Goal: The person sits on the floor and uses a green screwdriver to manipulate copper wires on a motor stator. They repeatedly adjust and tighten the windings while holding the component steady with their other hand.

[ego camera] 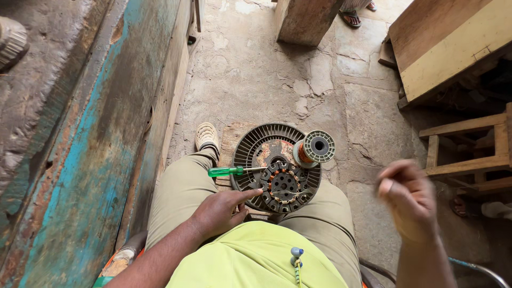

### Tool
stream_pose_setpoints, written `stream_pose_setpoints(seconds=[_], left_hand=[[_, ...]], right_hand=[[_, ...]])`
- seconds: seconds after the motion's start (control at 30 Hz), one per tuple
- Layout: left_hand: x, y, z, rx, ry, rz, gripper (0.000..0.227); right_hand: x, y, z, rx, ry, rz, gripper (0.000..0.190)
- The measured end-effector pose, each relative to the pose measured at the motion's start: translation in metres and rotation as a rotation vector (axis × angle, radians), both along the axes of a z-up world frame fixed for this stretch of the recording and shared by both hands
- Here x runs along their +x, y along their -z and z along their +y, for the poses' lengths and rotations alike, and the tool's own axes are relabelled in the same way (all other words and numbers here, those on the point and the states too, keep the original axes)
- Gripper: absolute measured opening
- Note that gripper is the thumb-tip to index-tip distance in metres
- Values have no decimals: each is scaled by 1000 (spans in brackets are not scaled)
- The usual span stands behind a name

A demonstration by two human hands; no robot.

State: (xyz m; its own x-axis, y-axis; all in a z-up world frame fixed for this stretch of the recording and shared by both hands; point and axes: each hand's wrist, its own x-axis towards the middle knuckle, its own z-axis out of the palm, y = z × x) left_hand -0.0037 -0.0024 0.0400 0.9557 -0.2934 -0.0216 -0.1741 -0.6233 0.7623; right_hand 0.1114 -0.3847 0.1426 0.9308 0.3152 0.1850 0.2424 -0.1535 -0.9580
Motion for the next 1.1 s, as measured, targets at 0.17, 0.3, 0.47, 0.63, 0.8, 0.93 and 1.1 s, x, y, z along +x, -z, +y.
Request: stream_pose_setpoints(seconds=[0.17, 0.3, 0.47, 0.63, 0.8, 0.93, 1.1], left_hand=[[2, 1, -2, -10, -6, 23, 63], [-3, 1, -1, 36, 15, 39, 66], [-2, 2, -1, 64, 38, -4, 69], [-2, 1, 2, 46, 41, 25, 68], [-1, -1, 3, 31, 35, 37, 65], [-2, -3, 4, 10, 31, 22, 65], [-1, -4, 4, 43, 32, 40, 65]], right_hand=[[-7, 14, 46, -457, 370, -777, 17], [-42, 40, 106, -499, -23, -533, 29], [-43, 62, 143, -681, -278, -368, 32], [-32, 69, 147, -687, -392, -613, 37], [-29, 67, 147, -839, -485, -543, 45], [-28, 64, 151, -909, -522, -535, 43], [-25, 69, 155, -912, -561, -635, 32]])
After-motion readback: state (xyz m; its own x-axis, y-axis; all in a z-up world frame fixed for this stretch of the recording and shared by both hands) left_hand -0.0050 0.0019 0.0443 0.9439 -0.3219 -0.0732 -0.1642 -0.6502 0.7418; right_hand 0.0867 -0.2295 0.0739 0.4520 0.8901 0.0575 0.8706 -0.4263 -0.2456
